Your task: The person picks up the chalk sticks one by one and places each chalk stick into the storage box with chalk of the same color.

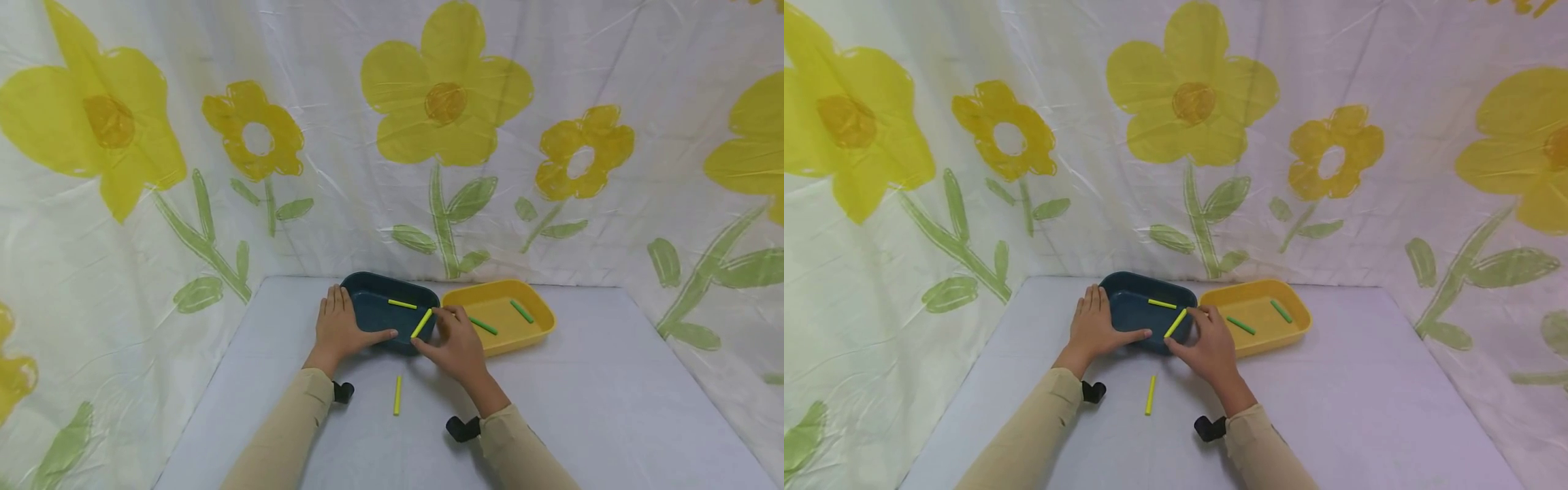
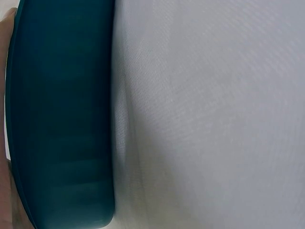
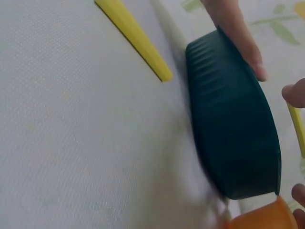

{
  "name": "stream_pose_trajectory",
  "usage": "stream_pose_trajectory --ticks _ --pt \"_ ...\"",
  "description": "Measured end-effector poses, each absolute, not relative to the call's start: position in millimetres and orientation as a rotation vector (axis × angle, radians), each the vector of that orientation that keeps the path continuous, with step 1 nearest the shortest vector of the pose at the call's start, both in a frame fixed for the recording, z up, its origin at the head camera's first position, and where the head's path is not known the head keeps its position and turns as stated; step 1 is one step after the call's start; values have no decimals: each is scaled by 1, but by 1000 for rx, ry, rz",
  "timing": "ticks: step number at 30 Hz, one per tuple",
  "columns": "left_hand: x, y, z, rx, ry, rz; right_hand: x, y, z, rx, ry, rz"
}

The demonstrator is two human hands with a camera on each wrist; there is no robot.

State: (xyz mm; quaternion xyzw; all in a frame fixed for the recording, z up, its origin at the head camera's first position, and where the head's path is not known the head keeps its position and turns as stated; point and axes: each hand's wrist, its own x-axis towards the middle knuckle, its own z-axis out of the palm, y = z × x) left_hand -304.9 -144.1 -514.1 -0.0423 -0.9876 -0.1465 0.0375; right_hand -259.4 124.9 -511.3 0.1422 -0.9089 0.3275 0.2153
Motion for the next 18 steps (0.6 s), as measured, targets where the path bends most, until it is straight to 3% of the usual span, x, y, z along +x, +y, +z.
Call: stream_pose_trajectory --ticks 18 --pt "-305 -144 -513 -127 -3038 -446 -255 124 -512 457 -2505 928"
